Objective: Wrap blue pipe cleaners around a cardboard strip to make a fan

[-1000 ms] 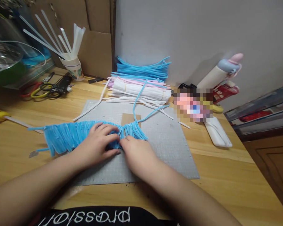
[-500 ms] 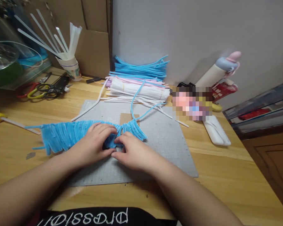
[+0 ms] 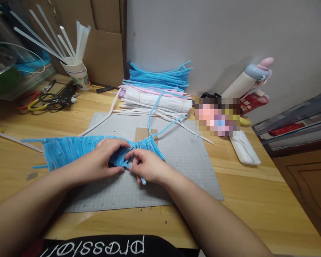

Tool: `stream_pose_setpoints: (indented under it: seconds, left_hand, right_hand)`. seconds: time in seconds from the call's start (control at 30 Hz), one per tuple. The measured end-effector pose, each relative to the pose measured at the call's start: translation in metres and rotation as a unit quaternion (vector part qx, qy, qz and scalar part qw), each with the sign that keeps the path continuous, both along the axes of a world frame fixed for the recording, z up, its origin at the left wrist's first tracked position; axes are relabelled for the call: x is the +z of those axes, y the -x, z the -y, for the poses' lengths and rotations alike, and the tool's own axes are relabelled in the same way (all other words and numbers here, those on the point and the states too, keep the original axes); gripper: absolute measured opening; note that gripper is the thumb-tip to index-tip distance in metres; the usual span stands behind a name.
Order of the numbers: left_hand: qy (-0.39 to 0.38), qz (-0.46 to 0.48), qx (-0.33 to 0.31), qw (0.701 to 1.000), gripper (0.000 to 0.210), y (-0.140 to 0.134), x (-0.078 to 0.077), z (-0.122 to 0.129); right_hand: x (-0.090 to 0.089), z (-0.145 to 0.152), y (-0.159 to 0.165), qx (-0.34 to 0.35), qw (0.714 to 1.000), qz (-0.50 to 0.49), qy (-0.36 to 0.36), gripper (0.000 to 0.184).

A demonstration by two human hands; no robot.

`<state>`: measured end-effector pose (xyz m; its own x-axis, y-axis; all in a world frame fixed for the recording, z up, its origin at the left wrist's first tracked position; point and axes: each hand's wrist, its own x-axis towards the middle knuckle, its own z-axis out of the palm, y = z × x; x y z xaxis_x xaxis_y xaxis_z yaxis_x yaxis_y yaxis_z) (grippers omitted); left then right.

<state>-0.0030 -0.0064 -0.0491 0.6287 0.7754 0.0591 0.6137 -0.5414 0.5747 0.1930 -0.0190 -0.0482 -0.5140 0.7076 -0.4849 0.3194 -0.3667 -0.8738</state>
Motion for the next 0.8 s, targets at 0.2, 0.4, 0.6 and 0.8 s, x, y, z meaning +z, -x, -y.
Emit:
stream_pose_setpoints:
  seconds: [0.2, 0.4, 0.6, 0.8]
  left_hand:
    - [0.024, 0.003, 0.001, 1.0, 0.045, 0.001, 0.001, -0.003]
    - [0.005, 0.006, -0.015, 1.0, 0.034, -0.001, 0.003, -0.003]
    - [0.015, -0.007, -0.048, 0.999, 0.026, 0.002, 0.007, -0.004]
    - [0.014, -0.006, -0.058, 0.998, 0.028, 0.005, 0.006, -0.004]
  right_hand:
    - [-0.001, -0.001, 0.0, -0.025, 0.984, -0.139, 0.109, 0.035]
    - [-0.003, 0.002, 0.002, -0.02, 0.985, -0.132, 0.107, 0.028]
    - [0.002, 0.004, 0.007, -0.047, 0.99, -0.074, 0.107, 0.024]
    - [0.002, 0.005, 0.009, -0.066, 0.991, -0.054, 0.102, 0.015]
